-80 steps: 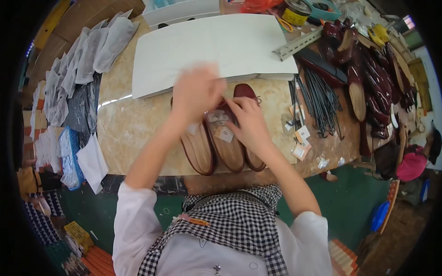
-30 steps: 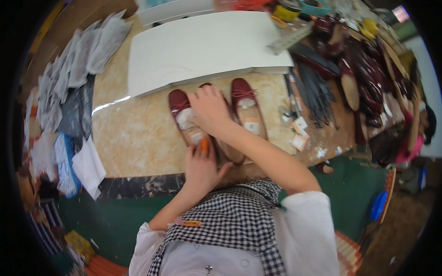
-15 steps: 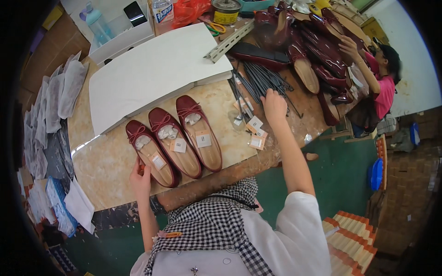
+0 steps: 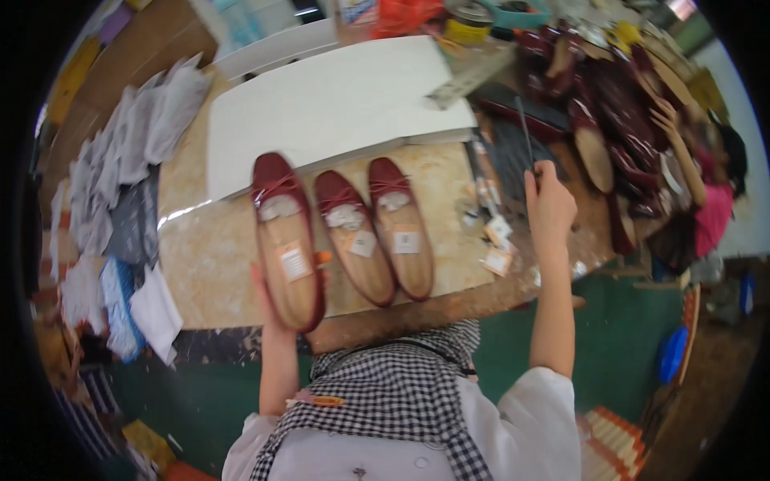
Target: The person wipes the exterior of maroon patent leather flats with a white cloth. They handle the shoes one at a time, turning them over to clean different sides, and place them on a table. The person also inserts small white paper inserts into the shoes.
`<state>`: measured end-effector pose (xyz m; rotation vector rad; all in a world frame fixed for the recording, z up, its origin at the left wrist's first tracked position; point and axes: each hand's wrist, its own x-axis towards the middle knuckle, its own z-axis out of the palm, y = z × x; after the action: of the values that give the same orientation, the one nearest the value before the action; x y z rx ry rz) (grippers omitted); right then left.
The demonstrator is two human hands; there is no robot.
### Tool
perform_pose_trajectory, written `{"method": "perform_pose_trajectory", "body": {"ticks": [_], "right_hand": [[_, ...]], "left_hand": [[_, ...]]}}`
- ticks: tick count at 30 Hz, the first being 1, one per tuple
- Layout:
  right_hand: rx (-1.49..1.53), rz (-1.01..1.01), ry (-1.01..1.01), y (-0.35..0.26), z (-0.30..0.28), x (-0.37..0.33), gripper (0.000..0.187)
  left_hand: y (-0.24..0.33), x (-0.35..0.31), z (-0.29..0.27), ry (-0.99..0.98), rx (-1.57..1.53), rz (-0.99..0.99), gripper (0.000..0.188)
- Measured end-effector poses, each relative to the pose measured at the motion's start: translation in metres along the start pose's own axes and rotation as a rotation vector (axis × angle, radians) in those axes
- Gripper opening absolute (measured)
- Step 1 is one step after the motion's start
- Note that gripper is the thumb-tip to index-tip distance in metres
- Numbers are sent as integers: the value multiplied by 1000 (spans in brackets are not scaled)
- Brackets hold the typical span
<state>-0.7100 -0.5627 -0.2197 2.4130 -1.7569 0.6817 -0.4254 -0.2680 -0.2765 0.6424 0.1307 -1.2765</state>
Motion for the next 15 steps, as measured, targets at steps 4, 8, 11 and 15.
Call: {"method": "perform_pose_trajectory", "body": {"ticks": [4,8,11,15], "right_hand": [[799,-34,-660,-115,-41,-56,23],[1124,-69,-986,-176,-52,-85,35],[1178,-103,-1039,-190,-47,-82,34],[1186,-96,-1028,-203,-41,-75,31]], "left_hand": [[-1,14,12,-62,284,132,96],[-8,32,-11,162,516,435,88],[-7,33,-9,139,623,533,83],[-4,22,6,53,713,574,80]]}}
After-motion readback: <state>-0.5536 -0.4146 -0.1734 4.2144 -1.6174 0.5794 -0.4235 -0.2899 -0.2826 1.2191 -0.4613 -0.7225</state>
